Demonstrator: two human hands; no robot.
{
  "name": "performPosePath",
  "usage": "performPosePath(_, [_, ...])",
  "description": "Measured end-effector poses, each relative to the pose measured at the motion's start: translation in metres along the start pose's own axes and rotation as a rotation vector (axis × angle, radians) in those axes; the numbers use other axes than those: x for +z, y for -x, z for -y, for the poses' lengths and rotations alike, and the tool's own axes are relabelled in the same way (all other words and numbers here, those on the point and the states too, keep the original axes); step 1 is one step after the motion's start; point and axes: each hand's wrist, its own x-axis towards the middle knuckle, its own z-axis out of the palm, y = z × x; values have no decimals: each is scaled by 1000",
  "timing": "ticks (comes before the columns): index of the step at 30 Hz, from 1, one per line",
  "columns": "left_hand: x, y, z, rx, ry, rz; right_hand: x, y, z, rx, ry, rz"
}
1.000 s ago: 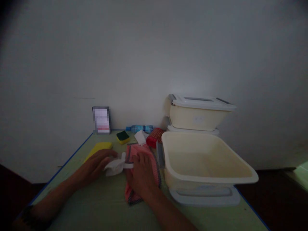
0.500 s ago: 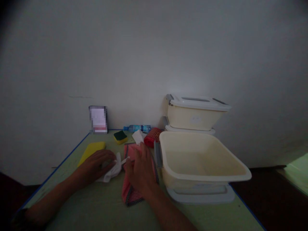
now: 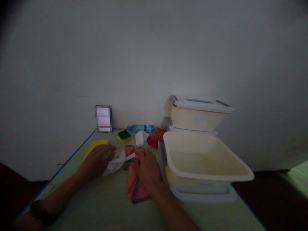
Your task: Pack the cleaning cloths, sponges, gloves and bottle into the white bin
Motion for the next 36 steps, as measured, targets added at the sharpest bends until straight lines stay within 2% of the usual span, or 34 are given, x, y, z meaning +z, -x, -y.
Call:
performPosePath(4, [0,0,0,76,22,58,-4,-3,2,12,-130,-192])
performPosePath(9, [-10,0,-7,107,98,-3,-6,-1,8,-100,-186,-341])
performPosePath(13, [-19,2,-21,217,252,18,-6,4,13,-205,-258,-303])
performPosePath(17, [-20,5,-33,198,352,3,-5,9,18,-264,-325,-273])
performPosePath(19, [-18,6,-37,138,416,29,-5,10,21,-310,-374,-270])
performPosePath(21, [-17,6,-41,15,516,34,-6,10,22,-326,-426,-231])
performPosePath(26, [-18,3,-42,-410,801,-215,-7,10,19,-161,-471,-54])
performPosePath(28, [-18,1,-39,-535,952,-258,-7,10,14,-102,-485,18])
performPosePath(30, [-18,-2,-36,-637,1089,-250,-9,9,11,-36,-544,85])
performPosePath(32, [-19,-4,-34,-718,1225,-179,-13,8,12,35,-671,194])
performPosePath(34, [-22,-6,-34,-772,1392,-118,-18,7,14,79,-810,344])
performPosePath(36, [-26,-7,-36,-782,1568,-126,-23,7,18,74,-852,446])
